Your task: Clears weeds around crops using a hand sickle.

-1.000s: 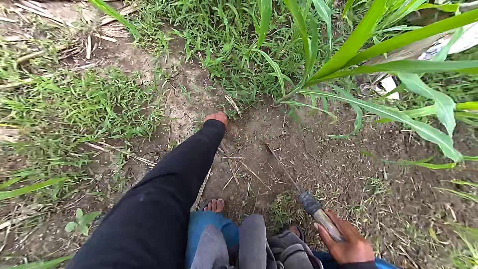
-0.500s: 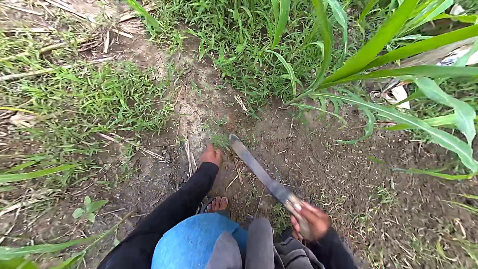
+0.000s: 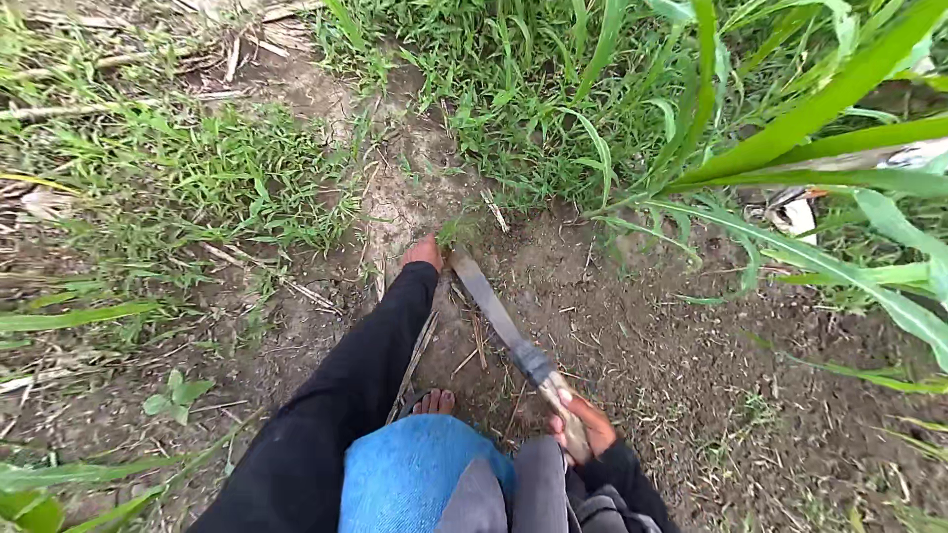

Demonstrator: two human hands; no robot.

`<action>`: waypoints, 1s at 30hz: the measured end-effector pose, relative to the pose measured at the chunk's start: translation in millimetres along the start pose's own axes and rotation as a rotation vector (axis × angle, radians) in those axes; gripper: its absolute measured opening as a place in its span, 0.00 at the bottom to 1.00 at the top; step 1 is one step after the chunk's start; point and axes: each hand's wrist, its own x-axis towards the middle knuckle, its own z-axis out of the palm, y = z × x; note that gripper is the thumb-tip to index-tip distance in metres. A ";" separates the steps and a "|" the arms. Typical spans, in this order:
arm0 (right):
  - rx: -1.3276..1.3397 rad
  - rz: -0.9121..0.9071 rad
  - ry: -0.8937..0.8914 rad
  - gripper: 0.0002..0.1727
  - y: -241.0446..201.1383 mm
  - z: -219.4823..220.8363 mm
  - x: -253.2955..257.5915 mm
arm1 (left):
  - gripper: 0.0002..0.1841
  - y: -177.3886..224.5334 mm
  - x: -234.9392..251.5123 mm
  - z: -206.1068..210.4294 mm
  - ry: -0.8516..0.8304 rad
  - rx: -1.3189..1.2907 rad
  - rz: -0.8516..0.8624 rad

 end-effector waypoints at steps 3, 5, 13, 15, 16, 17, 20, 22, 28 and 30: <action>-0.088 -0.014 0.064 0.23 -8.9 -31.1 -40.0 | 0.23 -28.0 -5.9 -10.0 0.039 -0.093 -0.028; -0.080 -0.007 0.094 0.23 -11.4 -34.2 -44.6 | 0.23 -31.8 -7.8 -10.1 0.057 -0.139 -0.037; -0.252 -0.060 0.232 0.18 -9.9 59.7 39.1 | 0.25 -46.8 0.5 -23.1 0.269 -0.573 -0.200; -0.432 -0.226 0.258 0.28 -12.3 51.4 18.8 | 0.26 -63.7 -2.0 -38.9 0.366 -0.609 -0.286; -0.446 -0.262 0.247 0.29 -13.6 42.5 8.2 | 0.27 -70.3 -3.4 -49.0 0.389 -0.594 -0.309; -0.425 -0.259 0.225 0.28 -13.6 31.1 -2.2 | 0.27 -74.7 -6.6 -56.7 0.391 -0.564 -0.313; -0.296 -0.128 0.127 0.24 -11.6 3.8 -16.3 | 0.26 -69.7 -17.6 -62.7 0.292 -0.458 -0.212; -0.287 -0.026 0.094 0.22 -9.1 14.6 -1.5 | 0.27 -55.5 -18.0 -52.4 0.166 -0.326 -0.138; -0.367 -0.049 0.176 0.20 -8.5 76.9 49.7 | 0.31 -24.4 -4.8 -15.1 0.084 -0.018 -0.047; -0.608 -0.240 0.209 0.29 -6.6 70.5 37.4 | 0.32 -23.4 -8.9 -20.6 0.055 -0.049 -0.066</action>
